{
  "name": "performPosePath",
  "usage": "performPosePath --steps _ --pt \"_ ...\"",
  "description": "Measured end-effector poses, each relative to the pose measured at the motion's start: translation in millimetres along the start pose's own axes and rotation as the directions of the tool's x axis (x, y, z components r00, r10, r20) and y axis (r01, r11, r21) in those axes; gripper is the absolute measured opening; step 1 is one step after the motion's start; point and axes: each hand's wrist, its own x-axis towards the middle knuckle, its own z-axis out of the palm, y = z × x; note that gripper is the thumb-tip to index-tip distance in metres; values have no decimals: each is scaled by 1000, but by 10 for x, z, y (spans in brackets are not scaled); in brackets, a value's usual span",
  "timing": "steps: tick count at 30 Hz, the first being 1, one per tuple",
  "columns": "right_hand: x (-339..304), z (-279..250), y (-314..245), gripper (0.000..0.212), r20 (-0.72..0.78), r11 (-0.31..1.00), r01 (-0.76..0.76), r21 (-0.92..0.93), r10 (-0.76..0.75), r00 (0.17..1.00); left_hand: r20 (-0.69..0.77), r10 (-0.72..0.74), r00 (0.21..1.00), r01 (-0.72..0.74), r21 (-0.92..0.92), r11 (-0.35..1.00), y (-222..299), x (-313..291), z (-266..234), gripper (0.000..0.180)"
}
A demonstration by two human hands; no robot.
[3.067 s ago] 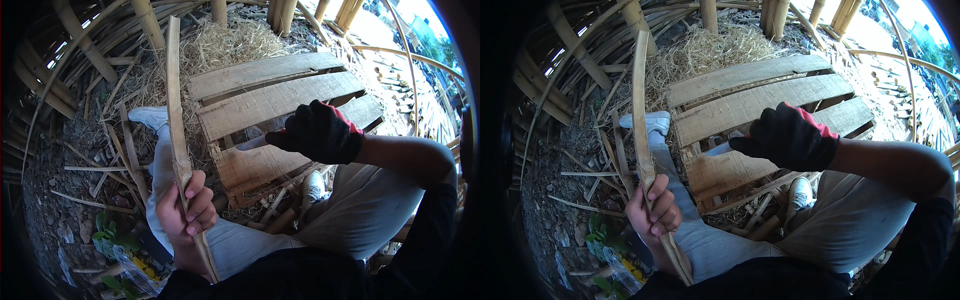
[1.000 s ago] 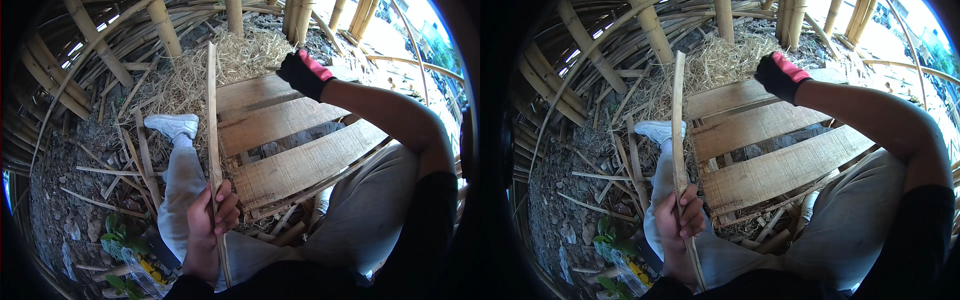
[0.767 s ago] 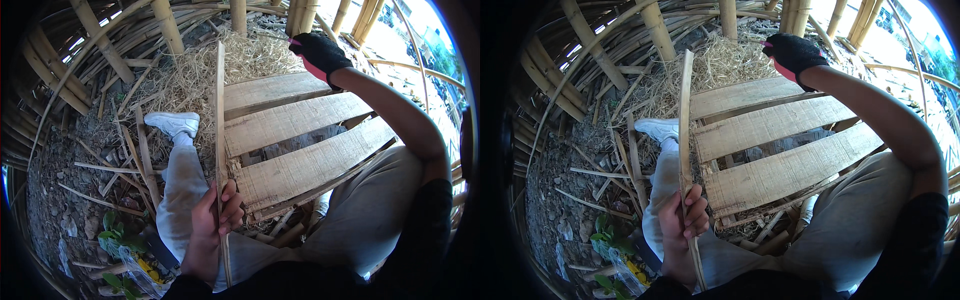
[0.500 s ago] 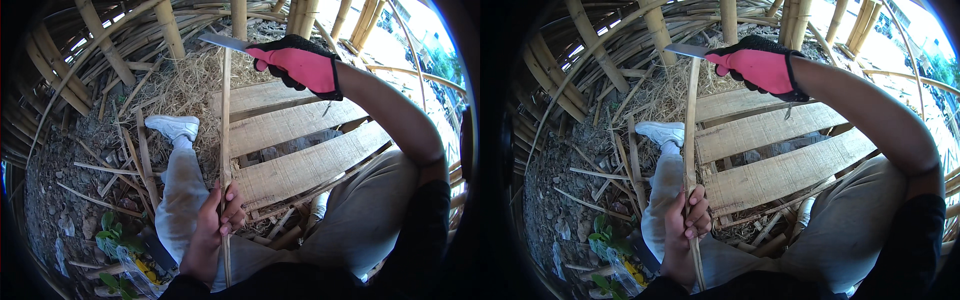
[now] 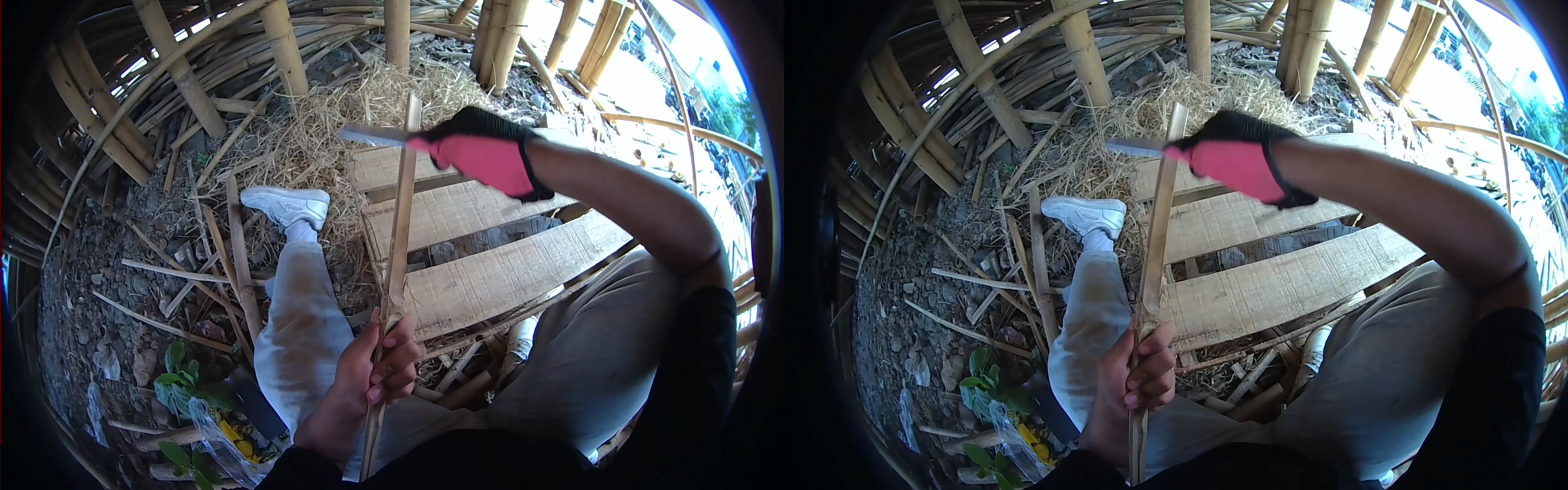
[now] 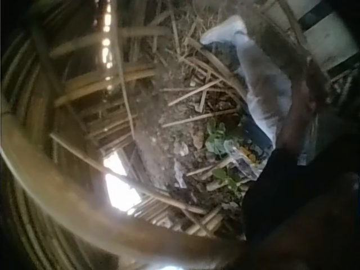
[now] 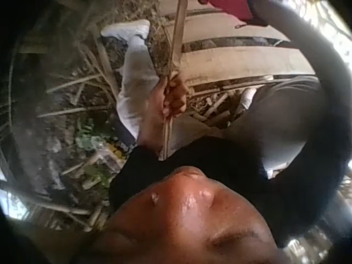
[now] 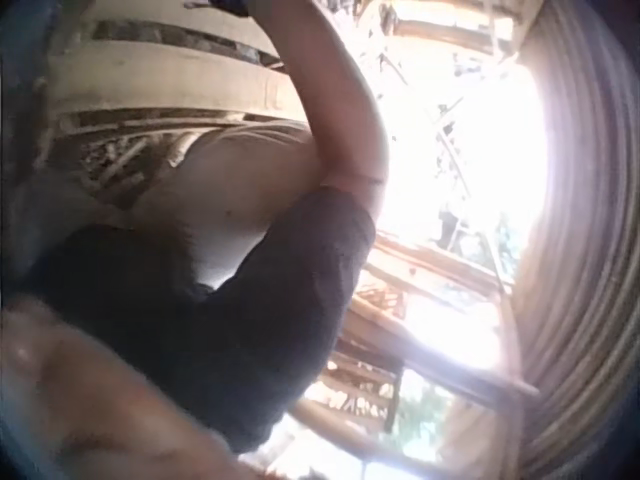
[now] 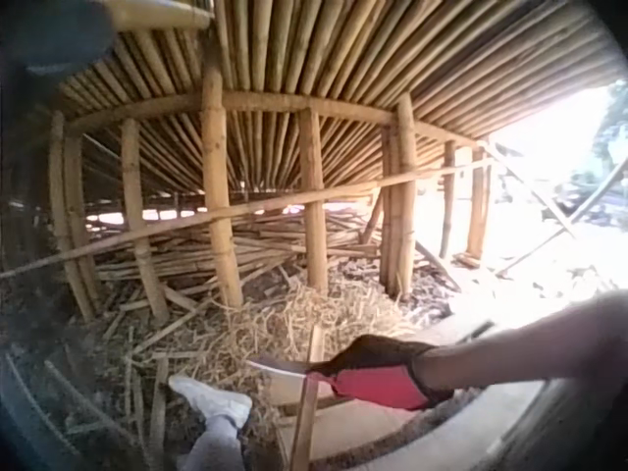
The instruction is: The person sits on the ground and uses a knife to shave a long bamboo stick held between the legs. The person repeatedly scrapes the surface of the bamboo to remove thin strips, rotating the stick as needed.
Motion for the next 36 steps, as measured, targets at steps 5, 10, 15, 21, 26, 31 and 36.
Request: performPosePath --steps 5,10,15,21,26,31,36 --pt "122 17 81 28 77 987 -110 121 101 992 46 4 999 0 -74 997 20 -44 -37 46" --pt "-296 301 -129 29 193 977 96 -193 -58 980 98 55 994 -48 -64 997 42 -204 19 45" --pt "-23 141 79 29 4 1000 17 26 -17 1000 117 33 993 -24 -77 997 68 -142 17 46" --pt "-44 65 -31 35 19 972 -102 213 100 995 27 6 1000 -5 -10 1000 69 -125 29 46" --pt "-71 302 113 40 212 932 310 -189 -270 939 70 33 997 -32 -21 999 66 -148 27 45" --pt "-148 476 215 45 140 954 295 -55 -285 948 114 46 992 -41 -53 998 78 -135 -2 45" --pt "-145 435 -190 50 -49 966 -194 169 205 978 102 71 992 -67 -40 997 115 -151 17 44"
